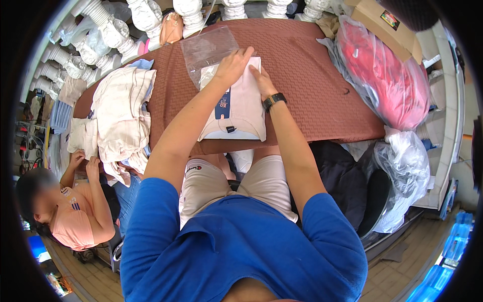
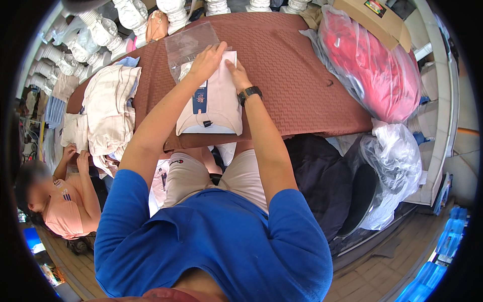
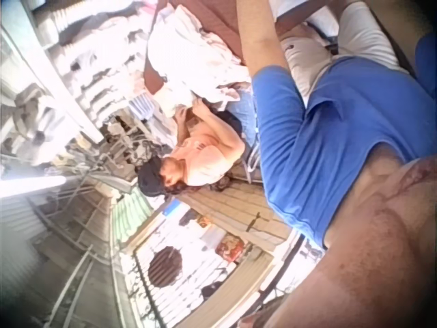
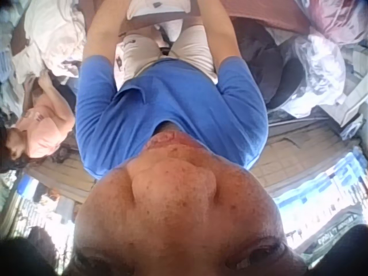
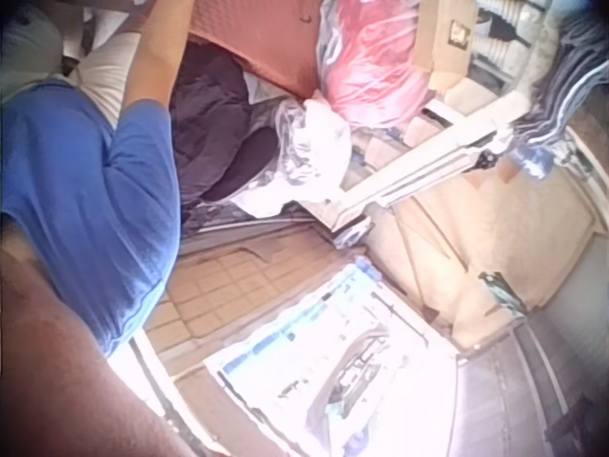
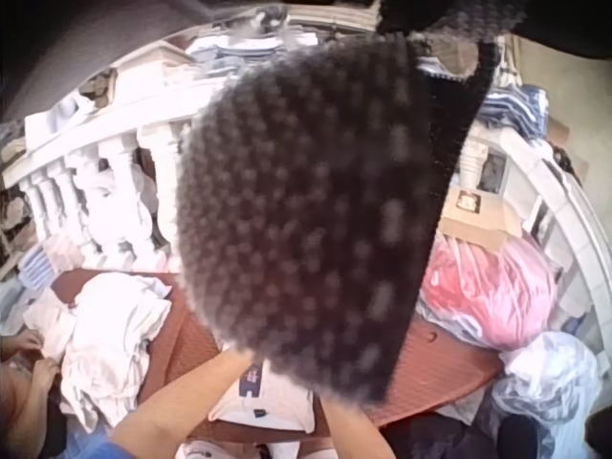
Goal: The person folds a pink shirt using a white board, places the folded shirt into a clear plastic bag, and seals the bag.
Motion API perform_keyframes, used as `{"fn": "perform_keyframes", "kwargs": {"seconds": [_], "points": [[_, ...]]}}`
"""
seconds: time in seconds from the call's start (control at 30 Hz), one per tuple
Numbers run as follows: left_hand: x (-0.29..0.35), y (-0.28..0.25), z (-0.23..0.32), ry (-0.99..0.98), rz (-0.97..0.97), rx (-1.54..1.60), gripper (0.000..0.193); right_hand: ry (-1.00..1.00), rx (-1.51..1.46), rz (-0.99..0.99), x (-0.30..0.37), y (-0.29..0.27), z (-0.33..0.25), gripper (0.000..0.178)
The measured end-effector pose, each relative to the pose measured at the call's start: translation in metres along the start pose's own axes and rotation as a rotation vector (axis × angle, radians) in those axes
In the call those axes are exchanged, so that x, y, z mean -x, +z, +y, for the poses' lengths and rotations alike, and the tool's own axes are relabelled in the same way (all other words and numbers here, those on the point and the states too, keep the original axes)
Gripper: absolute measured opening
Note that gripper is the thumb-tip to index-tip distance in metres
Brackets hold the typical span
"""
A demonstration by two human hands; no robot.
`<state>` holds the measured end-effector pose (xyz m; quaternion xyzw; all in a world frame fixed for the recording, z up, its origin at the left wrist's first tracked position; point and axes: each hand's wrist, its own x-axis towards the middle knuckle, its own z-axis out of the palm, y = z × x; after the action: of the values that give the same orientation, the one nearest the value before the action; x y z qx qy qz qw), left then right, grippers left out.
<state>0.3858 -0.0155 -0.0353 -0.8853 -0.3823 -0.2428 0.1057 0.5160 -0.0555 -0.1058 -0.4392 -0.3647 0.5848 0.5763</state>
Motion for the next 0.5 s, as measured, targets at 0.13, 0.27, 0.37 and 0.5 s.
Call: {"fn": "perform_keyframes", "kwargs": {"seconds": [0.13, 0.27, 0.37, 0.5], "points": [[0.005, -0.003, -0.014, 0.163, -0.026, -0.039, 0.033, -0.028, 0.058, -0.004, 0.001, 0.006, -0.004, 0.050], [0.010, 0.002, -0.013, 0.174, 0.026, -0.045, 0.049, -0.008, 0.065, -0.018, 0.001, 0.010, -0.008, 0.053], [0.013, 0.000, -0.002, 0.142, -0.050, 0.081, 0.058, -0.024, 0.074, -0.014, 0.000, 0.012, -0.007, 0.054], [0.006, -0.004, 0.014, 0.218, -0.043, 0.081, 0.058, -0.031, 0.122, -0.014, -0.022, -0.006, 0.007, 0.054]]}}
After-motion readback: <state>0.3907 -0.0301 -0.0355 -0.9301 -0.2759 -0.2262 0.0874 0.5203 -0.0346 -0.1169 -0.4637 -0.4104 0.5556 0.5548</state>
